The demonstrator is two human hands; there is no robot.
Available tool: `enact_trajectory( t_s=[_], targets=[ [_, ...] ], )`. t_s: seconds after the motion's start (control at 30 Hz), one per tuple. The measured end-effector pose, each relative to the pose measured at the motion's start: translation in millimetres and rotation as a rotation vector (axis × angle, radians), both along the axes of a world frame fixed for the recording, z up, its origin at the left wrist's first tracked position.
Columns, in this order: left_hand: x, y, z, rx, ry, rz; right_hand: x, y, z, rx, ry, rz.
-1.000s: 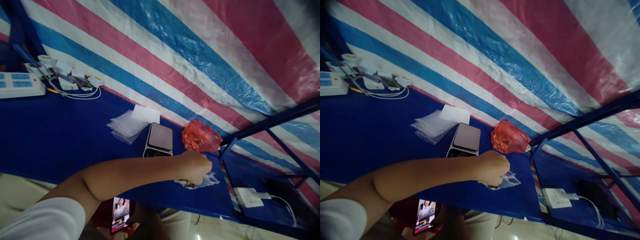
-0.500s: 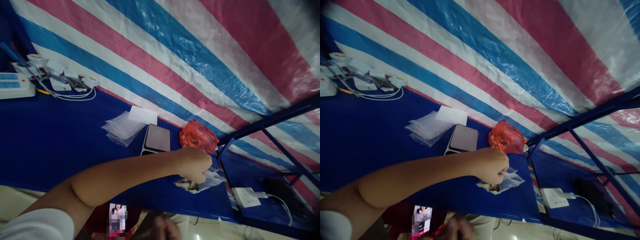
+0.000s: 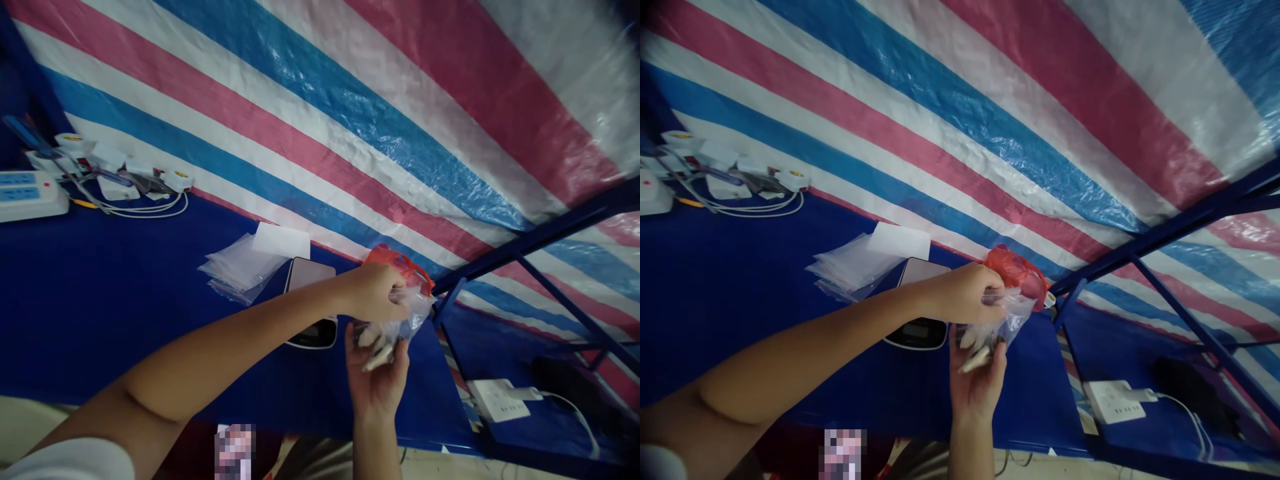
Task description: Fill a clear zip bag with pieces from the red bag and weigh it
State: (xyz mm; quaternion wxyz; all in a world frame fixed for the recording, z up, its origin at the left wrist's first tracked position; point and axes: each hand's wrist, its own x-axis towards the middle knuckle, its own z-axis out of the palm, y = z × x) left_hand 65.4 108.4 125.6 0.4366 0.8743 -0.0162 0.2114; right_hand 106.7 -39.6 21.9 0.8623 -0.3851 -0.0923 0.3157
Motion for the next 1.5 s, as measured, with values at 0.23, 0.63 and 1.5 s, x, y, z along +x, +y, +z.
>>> enact_trajectory(
  t_s=[0.23, 0.63, 1.5],
  targets=[
    [1.5, 13.0, -7.3, -0.075, -0.036, 0.045, 30.9, -29.3, -17.0, -0.027, 0.073, -0.080],
    [158.7, -22.3, -54.1, 0.444, 0.088, 0.329, 104.1, -94.3, -44.3, -0.189, 0.059, -0.486],
    [44.2, -36.0, -87.4, -0.535, -0.476, 0.413, 145.1, -10.4, 95.0, -1.228, -1.395, -0.132]
  ],
)
